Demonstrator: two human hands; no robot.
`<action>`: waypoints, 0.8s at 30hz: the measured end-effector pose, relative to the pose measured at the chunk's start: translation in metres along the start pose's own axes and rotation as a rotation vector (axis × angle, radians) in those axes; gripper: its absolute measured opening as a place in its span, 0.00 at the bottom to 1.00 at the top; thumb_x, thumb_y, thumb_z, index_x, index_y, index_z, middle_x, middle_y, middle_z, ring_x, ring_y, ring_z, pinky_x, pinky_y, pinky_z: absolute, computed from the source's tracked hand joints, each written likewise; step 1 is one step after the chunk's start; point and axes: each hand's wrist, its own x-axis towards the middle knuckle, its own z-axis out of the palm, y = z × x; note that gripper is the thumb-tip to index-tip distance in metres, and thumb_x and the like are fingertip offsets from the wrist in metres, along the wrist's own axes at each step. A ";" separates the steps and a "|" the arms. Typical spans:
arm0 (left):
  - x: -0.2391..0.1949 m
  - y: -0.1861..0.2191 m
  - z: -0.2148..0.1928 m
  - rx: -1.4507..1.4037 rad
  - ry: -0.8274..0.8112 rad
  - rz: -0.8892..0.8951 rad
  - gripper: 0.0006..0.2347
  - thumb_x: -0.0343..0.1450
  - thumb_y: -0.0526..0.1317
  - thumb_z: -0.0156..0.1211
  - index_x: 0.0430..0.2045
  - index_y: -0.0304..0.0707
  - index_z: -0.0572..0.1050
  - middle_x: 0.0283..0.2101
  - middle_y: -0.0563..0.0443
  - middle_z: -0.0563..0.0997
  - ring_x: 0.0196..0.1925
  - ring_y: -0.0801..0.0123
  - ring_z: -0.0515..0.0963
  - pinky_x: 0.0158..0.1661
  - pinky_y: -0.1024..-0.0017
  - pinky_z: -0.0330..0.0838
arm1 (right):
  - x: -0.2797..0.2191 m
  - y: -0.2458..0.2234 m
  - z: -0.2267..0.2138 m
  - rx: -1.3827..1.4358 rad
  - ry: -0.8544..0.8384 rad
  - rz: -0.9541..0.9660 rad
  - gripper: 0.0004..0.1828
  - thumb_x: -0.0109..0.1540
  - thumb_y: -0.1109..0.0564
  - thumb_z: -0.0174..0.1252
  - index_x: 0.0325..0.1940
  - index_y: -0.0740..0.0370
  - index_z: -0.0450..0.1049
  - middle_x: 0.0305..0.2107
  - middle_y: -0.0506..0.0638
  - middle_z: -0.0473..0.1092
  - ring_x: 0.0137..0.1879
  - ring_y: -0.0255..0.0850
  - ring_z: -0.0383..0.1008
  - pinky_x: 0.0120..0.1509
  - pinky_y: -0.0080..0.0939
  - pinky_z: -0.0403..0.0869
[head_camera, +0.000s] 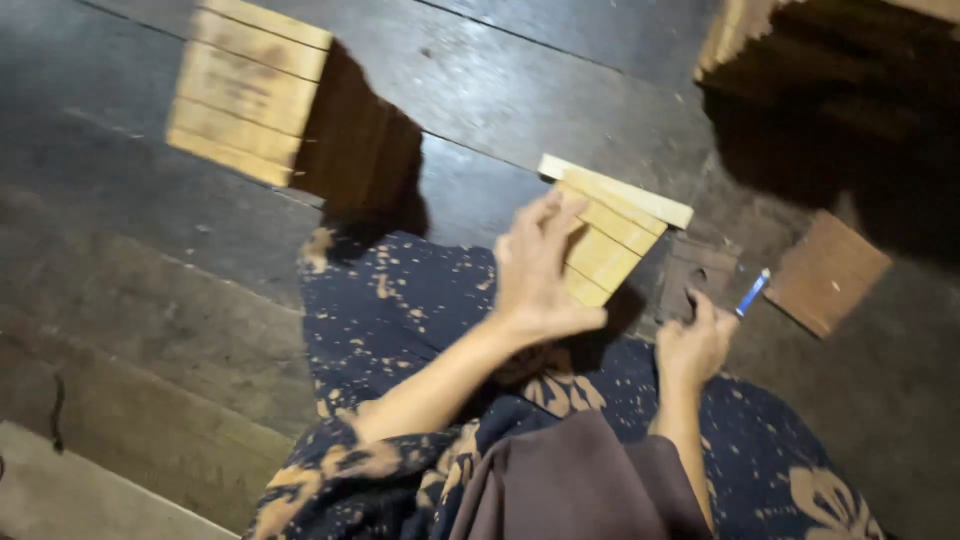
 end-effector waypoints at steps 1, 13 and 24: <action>0.005 0.008 -0.033 -0.030 0.135 0.149 0.49 0.41 0.45 0.74 0.64 0.52 0.64 0.63 0.43 0.64 0.67 0.48 0.66 0.56 0.55 0.60 | -0.001 0.008 0.005 0.011 0.005 0.018 0.31 0.51 0.65 0.63 0.57 0.44 0.78 0.48 0.52 0.65 0.52 0.58 0.76 0.57 0.55 0.75; 0.049 -0.044 -0.273 0.236 0.271 0.207 0.41 0.62 0.44 0.72 0.68 0.40 0.53 0.64 0.38 0.54 0.69 0.49 0.59 0.68 0.48 0.73 | 0.010 -0.015 -0.012 0.037 -0.122 0.199 0.33 0.53 0.64 0.56 0.61 0.42 0.78 0.48 0.57 0.64 0.47 0.60 0.73 0.53 0.59 0.72; 0.052 -0.055 -0.288 0.504 0.211 0.137 0.44 0.56 0.56 0.66 0.69 0.44 0.55 0.64 0.39 0.65 0.65 0.50 0.63 0.53 0.45 0.57 | 0.011 -0.015 -0.012 0.045 -0.134 0.234 0.31 0.54 0.63 0.56 0.60 0.40 0.77 0.48 0.54 0.64 0.47 0.57 0.73 0.53 0.58 0.72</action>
